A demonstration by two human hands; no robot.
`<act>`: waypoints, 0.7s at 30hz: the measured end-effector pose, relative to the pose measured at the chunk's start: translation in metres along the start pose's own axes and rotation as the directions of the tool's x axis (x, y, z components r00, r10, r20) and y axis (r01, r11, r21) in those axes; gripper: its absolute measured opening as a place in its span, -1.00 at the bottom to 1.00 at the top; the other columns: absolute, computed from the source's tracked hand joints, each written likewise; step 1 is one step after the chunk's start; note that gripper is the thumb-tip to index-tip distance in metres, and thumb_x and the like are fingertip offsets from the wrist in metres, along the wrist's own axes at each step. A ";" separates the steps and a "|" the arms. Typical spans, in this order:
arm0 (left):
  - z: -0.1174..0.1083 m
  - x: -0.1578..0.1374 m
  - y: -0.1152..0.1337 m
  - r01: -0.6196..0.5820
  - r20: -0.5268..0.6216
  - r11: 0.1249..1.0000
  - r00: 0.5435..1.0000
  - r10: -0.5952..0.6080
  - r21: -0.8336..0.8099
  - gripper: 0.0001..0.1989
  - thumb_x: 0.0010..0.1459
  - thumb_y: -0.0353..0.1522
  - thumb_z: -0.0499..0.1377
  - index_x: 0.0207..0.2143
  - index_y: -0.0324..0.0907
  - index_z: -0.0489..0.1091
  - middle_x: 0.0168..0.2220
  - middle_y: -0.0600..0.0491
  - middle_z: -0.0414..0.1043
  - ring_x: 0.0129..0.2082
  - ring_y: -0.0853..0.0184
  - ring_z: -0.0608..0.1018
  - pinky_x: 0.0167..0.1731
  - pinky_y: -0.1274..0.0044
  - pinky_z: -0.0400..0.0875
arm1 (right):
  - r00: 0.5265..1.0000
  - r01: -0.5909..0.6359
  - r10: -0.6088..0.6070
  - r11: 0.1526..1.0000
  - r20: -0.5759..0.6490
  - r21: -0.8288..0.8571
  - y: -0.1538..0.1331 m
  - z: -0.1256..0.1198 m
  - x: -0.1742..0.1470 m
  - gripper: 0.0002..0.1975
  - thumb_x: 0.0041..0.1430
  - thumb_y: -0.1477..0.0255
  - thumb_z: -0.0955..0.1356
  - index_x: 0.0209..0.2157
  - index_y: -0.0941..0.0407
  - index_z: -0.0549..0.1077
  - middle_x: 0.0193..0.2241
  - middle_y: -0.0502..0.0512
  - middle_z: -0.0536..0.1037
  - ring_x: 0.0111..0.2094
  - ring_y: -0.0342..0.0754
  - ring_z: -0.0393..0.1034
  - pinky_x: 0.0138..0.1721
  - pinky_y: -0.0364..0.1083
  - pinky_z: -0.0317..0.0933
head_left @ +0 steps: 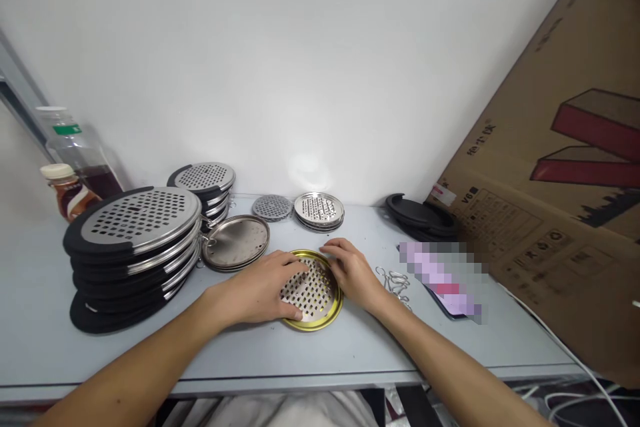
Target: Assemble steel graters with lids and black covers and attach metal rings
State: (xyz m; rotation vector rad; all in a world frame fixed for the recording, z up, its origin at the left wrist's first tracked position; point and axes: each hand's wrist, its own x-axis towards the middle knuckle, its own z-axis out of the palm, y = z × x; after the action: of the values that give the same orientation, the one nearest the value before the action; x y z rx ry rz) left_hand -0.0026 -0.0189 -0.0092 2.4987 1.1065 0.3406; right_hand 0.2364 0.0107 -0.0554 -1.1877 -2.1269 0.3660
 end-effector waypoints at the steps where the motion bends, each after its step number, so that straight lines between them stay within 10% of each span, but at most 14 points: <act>1: 0.000 0.000 -0.001 -0.004 -0.001 1.000 1.000 0.004 -0.005 -0.29 -0.09 -0.17 0.39 0.14 -0.01 0.31 0.09 -0.02 0.35 0.08 0.09 0.37 0.09 0.32 0.24 | 0.999 -0.022 0.022 1.000 -0.035 0.003 0.000 -0.003 0.001 -0.67 0.18 0.61 0.23 -0.09 0.11 0.50 -0.08 0.22 0.46 -0.03 0.08 0.37 0.03 0.09 0.28; 21: -0.009 0.004 -0.004 -0.027 -0.168 0.999 0.985 0.023 -0.023 -0.53 0.11 -0.19 0.28 0.07 -0.02 0.36 0.04 0.02 0.37 0.06 0.20 0.39 0.08 0.37 0.28 | 0.937 -0.170 0.191 0.981 -0.292 0.097 0.005 -0.029 0.007 -0.83 0.16 0.39 0.34 -0.29 0.11 0.58 -0.35 0.08 0.64 -0.35 -0.02 0.50 -0.24 -0.06 0.32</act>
State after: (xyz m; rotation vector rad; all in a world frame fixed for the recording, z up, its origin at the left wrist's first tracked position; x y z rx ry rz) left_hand -0.0054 -0.0111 -0.0026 2.5002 1.1270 0.5784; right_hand 0.2560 0.0170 -0.0338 -1.3122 -1.7370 0.3156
